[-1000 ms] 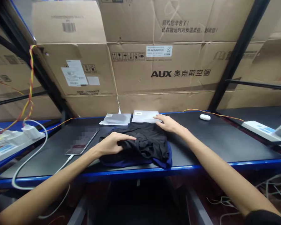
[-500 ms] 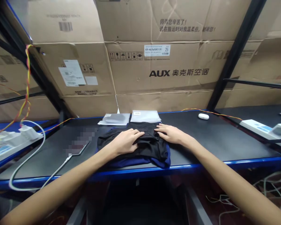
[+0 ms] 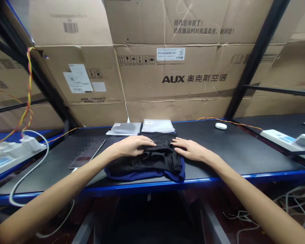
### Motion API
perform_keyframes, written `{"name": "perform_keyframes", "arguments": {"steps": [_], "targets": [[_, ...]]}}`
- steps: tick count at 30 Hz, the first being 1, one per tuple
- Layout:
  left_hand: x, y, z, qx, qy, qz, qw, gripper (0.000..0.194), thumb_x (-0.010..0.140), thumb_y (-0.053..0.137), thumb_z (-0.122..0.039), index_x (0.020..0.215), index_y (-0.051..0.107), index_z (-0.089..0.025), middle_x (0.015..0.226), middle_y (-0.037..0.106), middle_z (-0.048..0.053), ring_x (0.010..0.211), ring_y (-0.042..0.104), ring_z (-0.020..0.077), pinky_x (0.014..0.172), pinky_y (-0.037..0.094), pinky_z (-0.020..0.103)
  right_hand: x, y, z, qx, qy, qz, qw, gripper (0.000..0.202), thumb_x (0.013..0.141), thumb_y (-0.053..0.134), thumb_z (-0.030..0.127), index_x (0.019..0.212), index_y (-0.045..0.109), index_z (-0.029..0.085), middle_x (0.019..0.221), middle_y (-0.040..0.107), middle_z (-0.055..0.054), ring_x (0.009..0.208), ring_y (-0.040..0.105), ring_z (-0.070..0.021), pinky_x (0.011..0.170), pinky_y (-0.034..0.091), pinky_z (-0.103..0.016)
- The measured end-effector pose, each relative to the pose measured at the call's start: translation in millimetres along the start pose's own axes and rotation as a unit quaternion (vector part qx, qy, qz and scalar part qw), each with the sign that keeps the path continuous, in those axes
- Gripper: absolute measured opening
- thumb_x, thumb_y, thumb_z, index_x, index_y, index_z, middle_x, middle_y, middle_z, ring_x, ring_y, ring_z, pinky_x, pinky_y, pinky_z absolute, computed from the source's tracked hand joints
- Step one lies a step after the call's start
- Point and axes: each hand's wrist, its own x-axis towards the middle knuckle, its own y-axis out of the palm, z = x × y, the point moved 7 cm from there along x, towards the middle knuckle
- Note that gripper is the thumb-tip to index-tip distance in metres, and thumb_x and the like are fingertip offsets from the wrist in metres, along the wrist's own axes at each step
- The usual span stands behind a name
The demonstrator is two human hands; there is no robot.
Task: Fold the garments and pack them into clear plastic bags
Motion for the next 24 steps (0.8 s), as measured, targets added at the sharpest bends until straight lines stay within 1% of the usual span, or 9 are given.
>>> {"name": "perform_keyframes", "arguments": {"steps": [3,7,12,14,16,19,21,22,24], "targets": [[5,2.0,-1,0.033,-0.001,-0.017,0.999,0.05,0.078,0.051,-0.006,0.123,0.065,-0.024,0.12,0.069,0.004,0.11,0.064,0.0204,0.094,0.048,0.029,1,1,-1,0.0,0.003,0.002,1.0,0.05,0.096,0.045,0.049,0.139,0.057,0.025,0.15,0.046,-0.004,0.143,0.036,-0.0268,0.119,0.031,-0.046],[13,-6.5,-7,0.035,-0.02,-0.054,0.998,0.034,0.074,0.058,-0.013,0.106,0.067,-0.021,0.103,0.071,0.004,0.091,0.067,0.0199,0.077,0.049,0.026,1,0,-2,0.016,0.006,-0.009,1.0,0.05,0.095,0.049,0.05,0.137,0.059,0.025,0.149,0.048,-0.004,0.141,0.038,-0.0283,0.119,0.031,-0.047],[26,-31.2,-17,0.007,-0.118,-0.175,0.977,0.016,0.075,0.059,-0.023,0.09,0.06,-0.018,0.082,0.068,0.003,0.072,0.061,0.0183,0.064,0.044,0.027,1,-8,7,0.044,-0.014,-0.038,0.998,0.044,0.095,0.049,0.047,0.133,0.062,0.029,0.144,0.054,0.0,0.137,0.045,-0.0289,0.117,0.034,-0.046],[32,-33.9,-24,0.013,-0.149,-0.196,0.969,0.016,0.076,0.057,-0.025,0.091,0.058,-0.019,0.083,0.067,0.004,0.073,0.062,0.0199,0.063,0.045,0.028,0,-13,10,0.055,-0.014,-0.06,0.997,0.043,0.097,0.045,0.046,0.133,0.062,0.029,0.14,0.059,0.001,0.132,0.052,-0.0284,0.114,0.039,-0.044],[41,-27.1,-33,0.03,-0.169,-0.176,0.969,0.019,0.077,0.056,-0.026,0.095,0.057,-0.019,0.089,0.069,0.007,0.078,0.064,0.0233,0.066,0.047,0.031,-1,-19,8,0.06,0.006,-0.092,0.994,0.043,0.098,0.042,0.045,0.131,0.063,0.028,0.134,0.064,0.0,0.126,0.058,-0.0286,0.11,0.044,-0.043],[51,-3.4,-43,0.055,-0.193,-0.095,0.975,0.026,0.077,0.054,-0.026,0.102,0.055,-0.018,0.099,0.069,0.011,0.086,0.067,0.0285,0.071,0.05,0.036,-5,-26,2,0.065,0.047,-0.135,0.988,0.044,0.097,0.042,0.046,0.127,0.067,0.026,0.129,0.067,-0.003,0.121,0.061,-0.0302,0.108,0.046,-0.045],[54,11.2,-46,0.059,-0.197,-0.052,0.977,0.029,0.078,0.053,-0.025,0.106,0.054,-0.018,0.103,0.069,0.012,0.088,0.068,0.03,0.072,0.051,0.037,-6,-26,2,0.079,0.059,-0.14,0.985,0.045,0.097,0.042,0.048,0.126,0.068,0.025,0.129,0.067,-0.004,0.121,0.061,-0.0307,0.107,0.046,-0.046],[54,15.6,-46,0.056,-0.195,-0.043,0.978,0.029,0.078,0.053,-0.026,0.107,0.054,-0.018,0.102,0.069,0.012,0.088,0.068,0.0302,0.072,0.052,0.037,-6,-26,4,0.089,0.058,-0.134,0.985,0.046,0.097,0.042,0.049,0.127,0.067,0.024,0.129,0.067,-0.004,0.121,0.061,-0.0307,0.107,0.046,-0.045],[52,18.4,-46,0.039,-0.191,-0.048,0.98,0.03,0.079,0.054,-0.029,0.107,0.054,-0.018,0.1,0.07,0.011,0.088,0.068,0.0297,0.073,0.052,0.036,-5,-22,10,0.098,0.05,-0.113,0.987,0.048,0.098,0.042,0.051,0.128,0.067,0.024,0.13,0.067,-0.004,0.12,0.062,-0.0303,0.105,0.048,-0.044]]}}
